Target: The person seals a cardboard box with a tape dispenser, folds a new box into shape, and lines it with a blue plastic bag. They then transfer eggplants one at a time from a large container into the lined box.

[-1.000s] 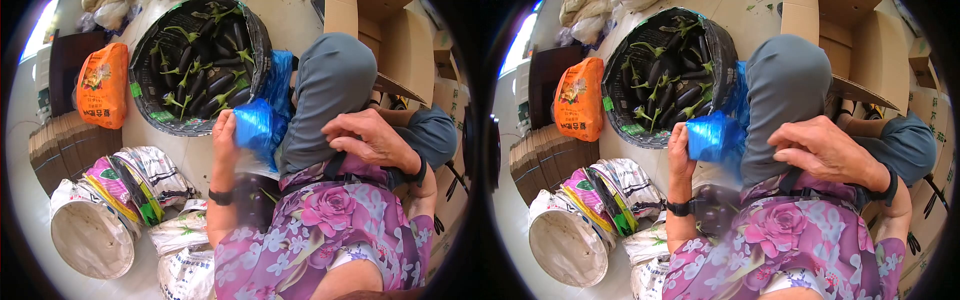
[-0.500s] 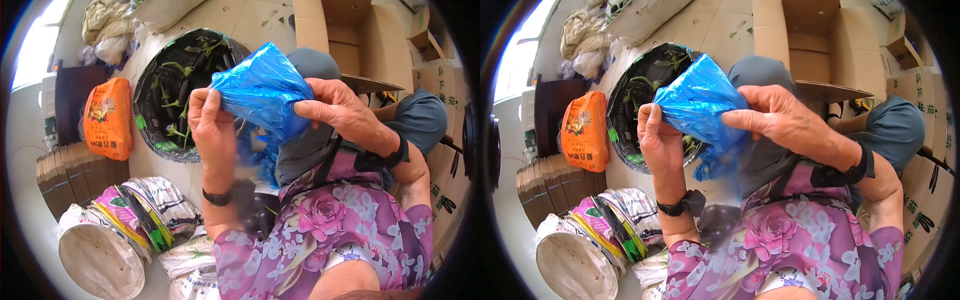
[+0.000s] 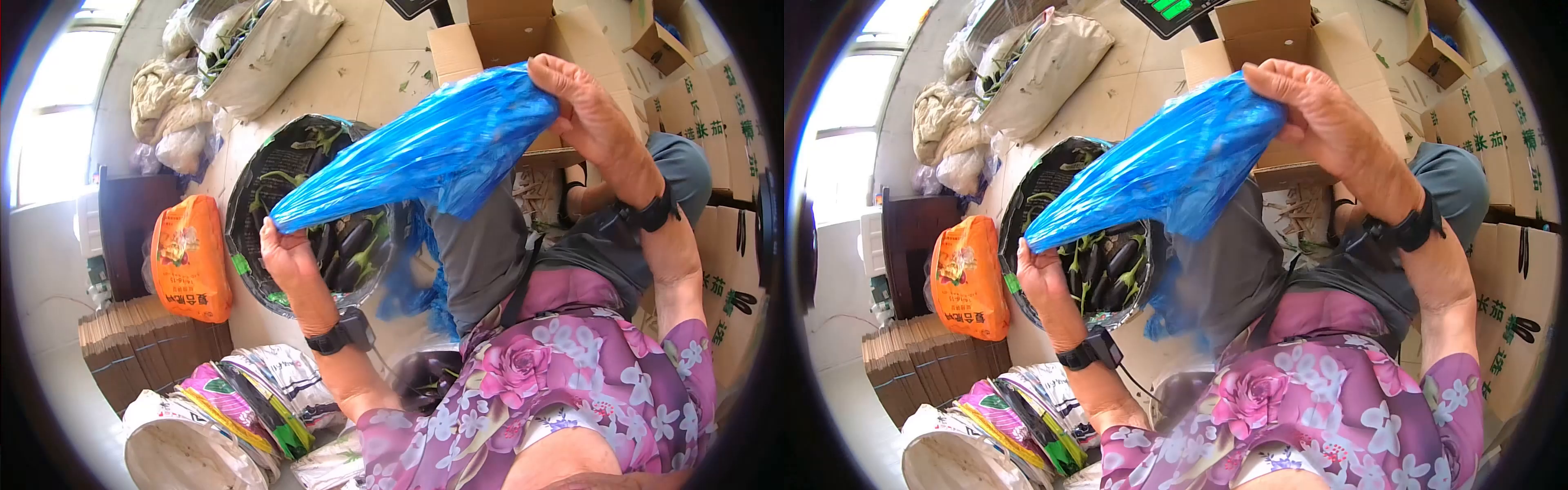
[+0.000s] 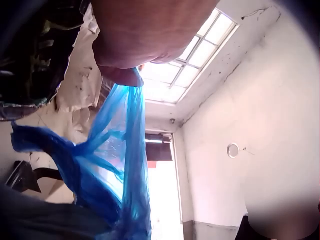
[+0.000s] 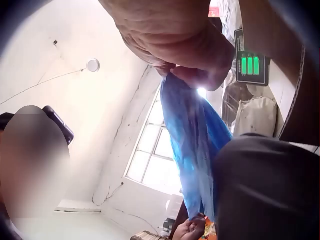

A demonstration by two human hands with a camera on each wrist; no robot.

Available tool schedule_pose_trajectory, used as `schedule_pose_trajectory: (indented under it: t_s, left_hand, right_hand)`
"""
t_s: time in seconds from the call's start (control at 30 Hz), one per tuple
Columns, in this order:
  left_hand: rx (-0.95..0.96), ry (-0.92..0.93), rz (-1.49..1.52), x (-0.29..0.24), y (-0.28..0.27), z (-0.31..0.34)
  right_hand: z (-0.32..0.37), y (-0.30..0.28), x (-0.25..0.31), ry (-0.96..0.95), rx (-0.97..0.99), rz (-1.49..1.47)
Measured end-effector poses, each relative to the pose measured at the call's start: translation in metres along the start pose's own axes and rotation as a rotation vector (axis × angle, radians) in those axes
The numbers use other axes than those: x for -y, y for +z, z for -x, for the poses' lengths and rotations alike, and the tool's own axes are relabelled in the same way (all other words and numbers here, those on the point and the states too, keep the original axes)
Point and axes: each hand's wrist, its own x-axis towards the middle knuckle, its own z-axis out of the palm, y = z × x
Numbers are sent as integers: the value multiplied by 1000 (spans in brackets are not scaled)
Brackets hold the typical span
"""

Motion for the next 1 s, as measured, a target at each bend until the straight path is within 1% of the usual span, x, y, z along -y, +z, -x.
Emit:
schedule_pose_trajectory:
  t_s: [0.03,0.1,0.13,0.17,0.2,0.27,0.3,0.33,0.37,0.4,0.43,0.47,0.5,0.53,0.57,0.6,0.63,0.67,0.7,0.73,0.77,0.83,0.87,0.9,0.93,0.97,1.0]
  left_hand:
    - [-79,18,-5,-6,-1,-2]
    - [-110,51,-15,-24,-35,-25]
    - [-112,55,20,-38,-30,-30]
    - [-106,114,-59,-47,-25,-33]
    - [-111,140,-72,-57,-29,-45]
    - [-115,175,-87,-65,-33,-58]
    - [-191,198,-138,-65,-35,-60]
    - [-263,219,-186,-63,-31,-63]
    - [-252,219,-183,-64,-25,-63]
    - [-269,212,-142,-65,-25,-64]
    - [-289,202,-102,-65,-24,-66]
    - [-248,199,-101,-68,-24,-70]
    - [-246,203,-98,-74,-23,-76]
    - [-194,238,-130,-81,-21,-84]
    - [-123,283,-256,-86,-24,-83]
    - [-55,337,-380,-90,-14,-76]
    - [7,399,-494,-94,-5,-70]
    - [-48,495,-977,-101,33,-44]
    - [-106,580,-1460,-104,55,-31]
    - [-27,644,-1375,-107,55,-38]
    - [-17,644,-1371,-115,50,-62]
    - [-140,250,-143,-128,41,-119]
    - [-66,228,-138,-122,62,-116]
    - [-6,242,-144,-121,66,-129]
    - [32,305,-175,-115,91,-126]
    - [73,367,-201,-113,117,-120]
    - [80,365,-202,-121,132,-119]
  right_hand:
    - [-4,-7,2,-20,-10,5]
    - [-10,-16,1,-16,-58,8]
    - [-13,-21,-4,-26,-114,-28]
    - [-17,-25,-6,-34,-167,-66]
    - [-21,-28,-1,-43,-167,-69]
    - [-34,-37,10,-105,-235,-118]
    - [-40,-43,14,-126,-257,-136]
    - [-42,-56,16,-171,-232,-134]
    - [-44,-69,20,-219,-212,-128]
    - [-47,-75,21,-184,-179,-148]
    - [-48,-78,19,-193,-187,-145]
    - [-51,-81,16,-180,-201,-146]
    - [-55,-80,16,-168,-209,-146]
    - [-60,-83,19,-175,-203,-146]
    - [-64,-91,20,-243,-273,-36]
    - [-67,-100,23,-311,-347,76]
    - [-68,-116,26,-318,-348,72]
    - [-66,-140,29,-210,-327,23]
    - [-64,-161,30,-101,-308,-27]
    - [-63,-168,26,-43,-346,-1]
    - [-64,-176,22,-47,-354,0]
    - [-66,-146,19,-101,-288,99]
    - [-72,-114,22,-103,-281,179]
    - [-82,-88,17,-175,-180,110]
    - [-89,-56,22,-160,4,24]
    - [-99,-24,27,-156,48,-18]
    - [-103,7,34,-182,145,-35]
